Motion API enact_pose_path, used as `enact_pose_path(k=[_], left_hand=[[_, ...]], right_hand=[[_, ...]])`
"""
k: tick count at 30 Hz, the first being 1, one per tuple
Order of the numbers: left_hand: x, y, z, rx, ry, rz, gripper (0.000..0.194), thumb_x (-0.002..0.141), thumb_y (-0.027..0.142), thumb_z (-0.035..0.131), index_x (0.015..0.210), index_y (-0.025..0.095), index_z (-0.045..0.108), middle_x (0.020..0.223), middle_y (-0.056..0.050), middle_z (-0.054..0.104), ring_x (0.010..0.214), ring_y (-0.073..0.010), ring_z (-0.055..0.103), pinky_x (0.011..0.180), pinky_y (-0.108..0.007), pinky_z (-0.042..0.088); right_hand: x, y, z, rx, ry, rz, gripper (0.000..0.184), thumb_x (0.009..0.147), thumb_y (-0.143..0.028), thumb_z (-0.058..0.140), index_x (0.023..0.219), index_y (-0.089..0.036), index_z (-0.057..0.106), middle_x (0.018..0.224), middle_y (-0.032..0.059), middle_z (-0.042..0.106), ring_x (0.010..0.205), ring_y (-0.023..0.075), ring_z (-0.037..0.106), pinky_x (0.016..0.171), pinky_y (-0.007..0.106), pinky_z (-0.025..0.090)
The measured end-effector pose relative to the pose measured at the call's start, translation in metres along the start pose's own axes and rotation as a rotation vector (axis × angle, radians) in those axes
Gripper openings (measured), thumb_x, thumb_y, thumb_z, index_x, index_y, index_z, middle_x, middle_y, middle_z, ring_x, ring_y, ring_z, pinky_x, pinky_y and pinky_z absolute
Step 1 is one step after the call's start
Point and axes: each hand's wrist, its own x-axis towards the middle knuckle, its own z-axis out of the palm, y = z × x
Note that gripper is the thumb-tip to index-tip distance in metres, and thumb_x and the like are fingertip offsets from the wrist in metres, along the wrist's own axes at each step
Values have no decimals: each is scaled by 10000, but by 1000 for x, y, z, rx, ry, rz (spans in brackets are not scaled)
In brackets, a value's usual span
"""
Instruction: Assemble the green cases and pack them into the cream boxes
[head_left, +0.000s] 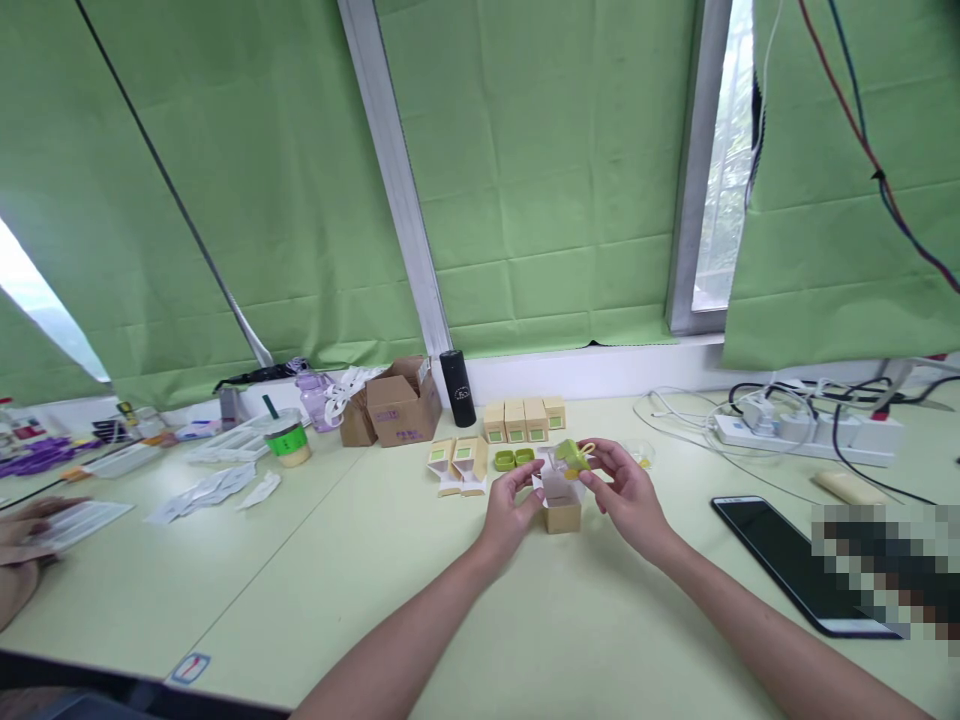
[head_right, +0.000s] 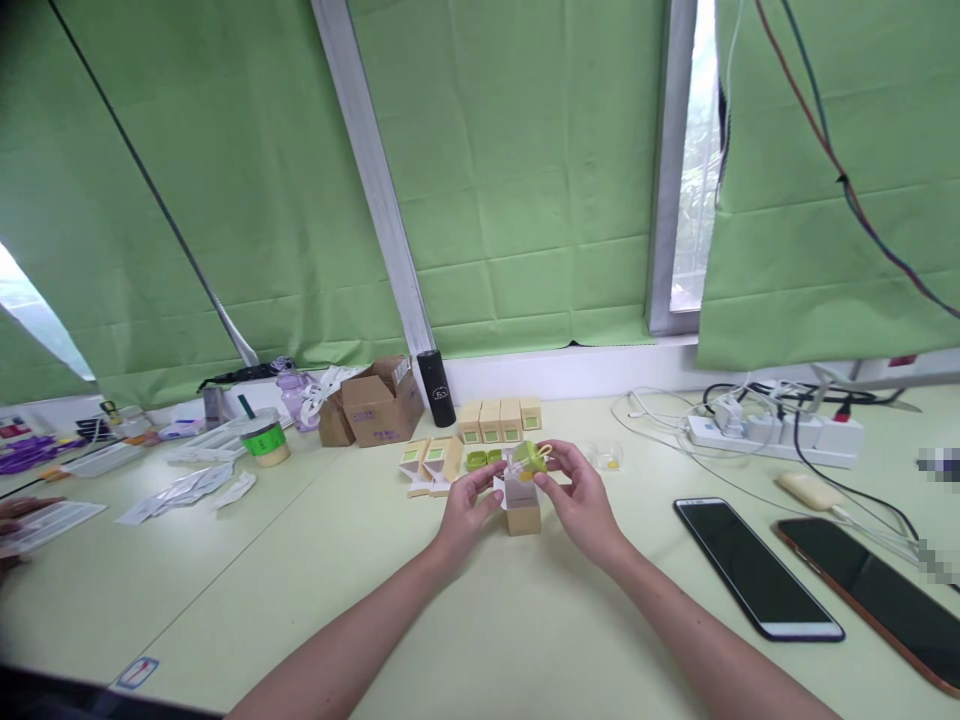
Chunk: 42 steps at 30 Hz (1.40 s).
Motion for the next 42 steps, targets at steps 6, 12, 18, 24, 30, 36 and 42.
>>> enact_pose_path(k=[6,12,18,24,30,36,42], left_hand=[[0,-1,0,-9,-2,9,481,790,310,785,1244,160,729,1326,-150,722,1287,-348,634,1141,-518,447],[2,-2,-1,-18,2,-6,468,773,251,746,1232,161,740,1296,-142,734,1272,-338,638,1137,-505,448],[2,-3,-1,-36,22,-41,474,763,191,680,1232,170,746,1255,-121,747,1228,-304,654,1115,-474,466],[3,-5,0,-54,25,-43,481,741,164,634,1205,172,760,1224,-110,757,1204,-289,661,1106,-452,478],[3,-5,0,-64,32,-45,484,728,156,626,1191,172,766,1213,-115,756,1203,-296,657,1119,-467,467],[2,-4,1,-63,33,-53,492,734,165,629,1209,166,757,1231,-122,749,1212,-295,653,1131,-472,457],[3,-7,1,-71,44,-48,490,721,148,640,1196,167,761,1247,-127,748,1210,-301,658,1124,-480,462]], right_hand=[[-3,0,-2,-268,-73,-54,368,951,-418,607,1288,-276,572,1266,101,676,1057,255,675,671,316,569],[-4,0,-4,-360,-111,-88,342,965,-377,569,1291,-275,559,1267,94,668,972,234,687,634,303,551],[-7,4,-5,-412,-131,-57,354,961,-350,558,1307,-279,530,1201,91,681,994,254,697,659,340,558],[-8,10,-3,-444,-138,-65,361,943,-327,578,1300,-288,543,1146,75,694,954,253,695,641,345,555],[-10,10,0,-478,-150,-73,363,930,-313,584,1291,-283,553,1214,85,676,951,247,659,661,355,555],[-11,13,0,-513,-185,-80,364,932,-320,575,1294,-287,568,1195,83,664,952,247,635,707,376,567],[-12,14,-1,-497,-232,-95,274,963,-308,534,1226,-280,605,1197,96,641,935,237,615,686,358,574]])
